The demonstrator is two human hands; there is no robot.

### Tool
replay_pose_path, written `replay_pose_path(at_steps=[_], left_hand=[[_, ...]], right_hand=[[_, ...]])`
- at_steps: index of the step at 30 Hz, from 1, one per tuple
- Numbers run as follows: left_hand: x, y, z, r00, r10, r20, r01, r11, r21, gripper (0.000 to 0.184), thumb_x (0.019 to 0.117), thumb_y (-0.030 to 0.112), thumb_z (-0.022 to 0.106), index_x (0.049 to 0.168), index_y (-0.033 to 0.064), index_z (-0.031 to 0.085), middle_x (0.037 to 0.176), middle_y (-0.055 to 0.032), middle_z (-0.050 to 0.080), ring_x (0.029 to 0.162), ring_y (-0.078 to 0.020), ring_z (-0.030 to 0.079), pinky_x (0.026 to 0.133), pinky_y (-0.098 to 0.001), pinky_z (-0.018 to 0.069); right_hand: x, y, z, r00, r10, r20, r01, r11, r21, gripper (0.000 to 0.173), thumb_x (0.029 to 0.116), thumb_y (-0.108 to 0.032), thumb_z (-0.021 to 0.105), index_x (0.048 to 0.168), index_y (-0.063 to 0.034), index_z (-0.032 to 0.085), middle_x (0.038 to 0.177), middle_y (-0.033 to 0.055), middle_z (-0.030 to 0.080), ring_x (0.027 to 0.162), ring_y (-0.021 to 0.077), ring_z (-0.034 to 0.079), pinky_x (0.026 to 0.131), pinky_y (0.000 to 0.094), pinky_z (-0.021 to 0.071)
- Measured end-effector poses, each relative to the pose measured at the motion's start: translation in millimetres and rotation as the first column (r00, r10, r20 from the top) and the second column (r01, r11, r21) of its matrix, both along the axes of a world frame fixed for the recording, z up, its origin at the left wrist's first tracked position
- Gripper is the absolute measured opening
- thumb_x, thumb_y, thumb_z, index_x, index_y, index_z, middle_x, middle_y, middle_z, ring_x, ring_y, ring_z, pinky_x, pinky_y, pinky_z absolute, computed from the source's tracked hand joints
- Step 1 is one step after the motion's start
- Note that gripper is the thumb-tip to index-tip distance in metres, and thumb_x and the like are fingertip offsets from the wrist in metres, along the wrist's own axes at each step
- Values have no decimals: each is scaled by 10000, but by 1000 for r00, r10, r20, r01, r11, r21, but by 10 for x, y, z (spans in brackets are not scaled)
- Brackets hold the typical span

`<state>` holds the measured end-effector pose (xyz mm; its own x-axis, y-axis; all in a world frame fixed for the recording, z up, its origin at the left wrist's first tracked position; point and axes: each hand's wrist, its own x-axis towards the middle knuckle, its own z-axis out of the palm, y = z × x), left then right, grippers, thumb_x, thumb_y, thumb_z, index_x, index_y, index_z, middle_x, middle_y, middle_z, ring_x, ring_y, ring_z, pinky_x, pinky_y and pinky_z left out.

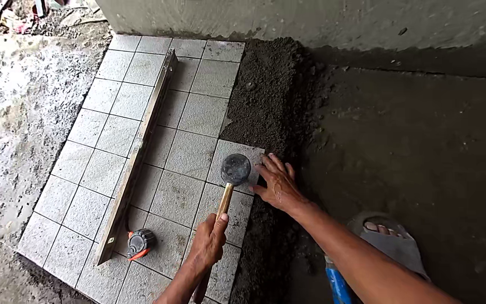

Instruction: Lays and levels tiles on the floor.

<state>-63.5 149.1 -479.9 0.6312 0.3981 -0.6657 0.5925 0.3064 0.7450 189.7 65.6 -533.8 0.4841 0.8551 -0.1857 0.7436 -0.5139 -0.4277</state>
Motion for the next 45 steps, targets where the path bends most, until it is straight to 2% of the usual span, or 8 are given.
replay_pose_path(at_steps=[5, 10, 13, 24, 27, 32, 36, 45], left_hand=[[-60, -6, -17, 1000, -25, -5, 25, 999, 20, 522, 1060, 550, 356, 1023, 69, 557, 600, -15, 489, 427, -137, 473, 419, -283, 442], [164, 74, -118, 998, -44, -40, 46, 996, 74, 527, 1070, 553, 344, 1029, 77, 566, 617, -19, 507, 440, -145, 489, 437, -305, 461], [214, 86, -149, 996, -66, -60, 71, 994, 84, 547, 1063, 574, 337, 1033, 78, 566, 639, -20, 512, 465, -156, 505, 458, -328, 482], [203, 40, -105, 998, -43, -44, 45, 998, 40, 517, 1076, 536, 355, 1022, 64, 559, 623, -27, 513, 440, -146, 494, 435, -302, 466], [56, 15, -52, 1000, 8, 26, -9, 1000, 21, 526, 1070, 528, 359, 1033, 45, 564, 595, -24, 496, 415, -139, 472, 408, -288, 449], [-648, -118, 51, 1000, -16, -6, 17, 995, 101, 642, 1020, 665, 350, 1050, 64, 571, 598, -6, 499, 413, -136, 464, 388, -298, 441], [-1043, -326, 35, 996, -56, -64, 65, 989, 133, 693, 993, 731, 348, 1023, 78, 578, 578, 7, 515, 407, -122, 472, 385, -298, 440], [-844, -364, -171, 1000, 1, -21, 1, 996, 87, 660, 1003, 704, 365, 1013, 74, 563, 587, 3, 495, 405, -126, 457, 385, -288, 438]], right_hand=[[-137, -58, -54, 1000, 18, 1, -18, 1000, -13, 726, 856, -456, 798, 1453, -109, 575, 1650, 122, 345, 1551, 372, 223, 1166, 717, 196], [-88, -73, -41, 999, 12, 42, -11, 1000, -12, 585, 916, -423, 750, 1425, -167, 616, 1632, 86, 388, 1542, 358, 256, 1158, 728, 205], [-81, -76, -42, 999, -2, 49, 1, 1000, 13, 542, 905, -376, 771, 1390, -167, 649, 1612, 91, 422, 1532, 366, 279, 1161, 728, 215], [-104, -90, -39, 1000, -1, 27, 1, 1000, -9, 531, 921, -361, 758, 1408, -186, 636, 1620, 73, 413, 1533, 374, 271, 1155, 729, 216], [-103, -73, -15, 1000, 10, 6, -10, 999, -53, 602, 926, -416, 734, 1451, -159, 589, 1644, 100, 365, 1549, 383, 223, 1164, 728, 192], [-106, -61, -9, 999, 25, -36, -28, 997, -74, 812, 838, -520, 798, 1505, -148, 522, 1671, 120, 302, 1562, 388, 175, 1173, 732, 166], [-100, -68, -11, 999, 26, -22, -28, 998, -63, 795, 855, -494, 792, 1511, -144, 512, 1675, 111, 296, 1561, 383, 181, 1167, 730, 180], [-105, -78, -29, 999, 27, -40, -29, 999, -35, 731, 897, -435, 767, 1508, -126, 511, 1675, 125, 291, 1558, 399, 183, 1162, 743, 181]])
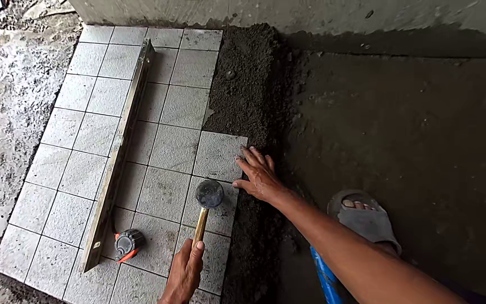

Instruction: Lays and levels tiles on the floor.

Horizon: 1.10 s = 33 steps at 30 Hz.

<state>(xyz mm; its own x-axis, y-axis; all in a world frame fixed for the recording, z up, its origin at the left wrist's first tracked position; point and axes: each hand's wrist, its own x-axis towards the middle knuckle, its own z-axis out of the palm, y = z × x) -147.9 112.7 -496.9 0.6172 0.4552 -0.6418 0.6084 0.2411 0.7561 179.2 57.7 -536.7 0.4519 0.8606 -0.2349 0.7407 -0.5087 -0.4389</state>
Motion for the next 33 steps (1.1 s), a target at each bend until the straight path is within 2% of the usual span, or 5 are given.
replay_pose_path(at_steps=[4, 15, 23, 27, 33], left_hand=[[92, 85, 95, 1000, 20, 23, -20, 1000, -22, 607, 1032, 630, 369, 1038, 57, 570, 584, 4, 489, 396, -119, 443, 369, -272, 420], [907, 530, 102, 997, -42, -58, 44, 998, 50, 522, 1083, 537, 366, 1034, 55, 558, 587, -57, 513, 408, -160, 490, 403, -290, 465], [236, 244, 171, 999, -45, -13, 45, 998, 37, 598, 1034, 620, 359, 1043, 66, 585, 595, -12, 525, 420, -137, 492, 404, -289, 461], [-232, -8, 153, 995, -95, -38, 96, 995, 21, 621, 1017, 674, 358, 1015, 92, 573, 624, 6, 513, 469, -127, 494, 452, -310, 459], [-340, -105, 30, 989, -131, -66, 134, 990, 48, 607, 1028, 663, 352, 1035, 103, 587, 626, -1, 514, 495, -146, 515, 487, -339, 478]], right_hand=[[101, 25, -14, 1000, -16, 10, 16, 997, 71, 552, 986, -366, 657, 1480, -143, 554, 1647, 127, 349, 1549, 402, 213, 1162, 737, 181], [117, 71, 27, 1000, -20, -12, 21, 1000, 12, 536, 948, -285, 720, 1459, -193, 589, 1653, 101, 348, 1555, 383, 203, 1165, 733, 162], [87, 71, 42, 1000, 28, -11, -28, 1000, 4, 521, 941, -279, 725, 1438, -180, 608, 1653, 111, 347, 1550, 391, 219, 1160, 735, 180], [-65, 43, 49, 997, 73, 5, -73, 997, -28, 846, 829, -554, 784, 1501, -113, 520, 1672, 145, 288, 1555, 380, 208, 1170, 732, 166], [-119, 40, 26, 996, 66, 60, -63, 997, -50, 900, 827, -586, 775, 1516, -85, 485, 1668, 173, 282, 1545, 413, 217, 1160, 743, 170]])
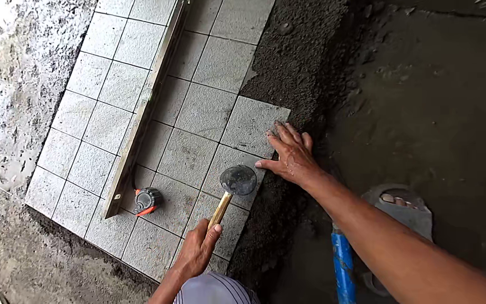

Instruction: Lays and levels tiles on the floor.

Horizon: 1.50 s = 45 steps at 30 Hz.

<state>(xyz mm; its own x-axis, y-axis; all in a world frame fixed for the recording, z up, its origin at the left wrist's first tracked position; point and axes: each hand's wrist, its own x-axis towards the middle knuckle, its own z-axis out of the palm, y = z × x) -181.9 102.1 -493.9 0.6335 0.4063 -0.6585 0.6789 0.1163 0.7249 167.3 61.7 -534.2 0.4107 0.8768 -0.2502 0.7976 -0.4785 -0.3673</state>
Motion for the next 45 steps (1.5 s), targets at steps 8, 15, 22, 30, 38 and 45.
replay_pose_path(at_steps=[8, 15, 22, 30, 38, 45], left_hand=[[89, 41, -3, 993, 118, 25, -115, 989, -96, 602, 1014, 669, 379, 1014, 99, 572, 601, -6, 501, 435, -136, 469, 419, -292, 435], [165, 64, -10, 980, 193, 45, -183, 969, -169, 580, 1023, 630, 391, 1041, 80, 574, 594, -3, 489, 417, -131, 454, 394, -286, 424], [444, 216, 33, 980, 177, 86, -165, 978, -131, 610, 1009, 673, 377, 1018, 92, 561, 591, -1, 495, 417, -131, 457, 400, -292, 422], [1342, 572, 21, 987, 151, 45, -144, 980, -135, 520, 1074, 546, 349, 1064, 69, 555, 638, -24, 516, 441, -152, 488, 431, -310, 464], [604, 359, 90, 998, 58, -25, -49, 961, 272, 653, 998, 687, 392, 1084, 80, 617, 701, -47, 587, 596, -209, 601, 579, -437, 530], [52, 218, -214, 962, 209, -175, -21, 696, 718, 500, 970, 540, 579, 1109, 72, 686, 767, -103, 700, 666, -286, 706, 595, -514, 576]], right_hand=[[-10, 24, 19, 999, -29, -13, 29, 1000, -4, 857, 843, -547, 778, 1514, -95, 492, 1675, 148, 279, 1552, 405, 197, 1167, 734, 166], [6, 52, 21, 998, -56, 13, 56, 998, -2, 793, 856, -510, 782, 1500, -128, 522, 1671, 112, 305, 1556, 377, 202, 1177, 717, 176], [-19, 56, -68, 992, -97, 78, 88, 990, 112, 567, 980, -404, 659, 1460, -118, 568, 1639, 117, 366, 1533, 392, 263, 1159, 727, 221], [-45, 111, -2, 991, -132, 32, 132, 991, 24, 537, 974, -385, 672, 1455, -161, 589, 1644, 110, 363, 1557, 366, 208, 1193, 703, 154], [-48, 60, -57, 992, -114, 48, 108, 989, 102, 532, 960, -381, 688, 1418, -120, 617, 1612, 125, 417, 1531, 382, 282, 1181, 717, 172], [-89, 50, -67, 992, -105, 71, 94, 984, 151, 558, 942, -401, 671, 1404, -91, 625, 1586, 177, 438, 1518, 419, 296, 1168, 726, 193]])
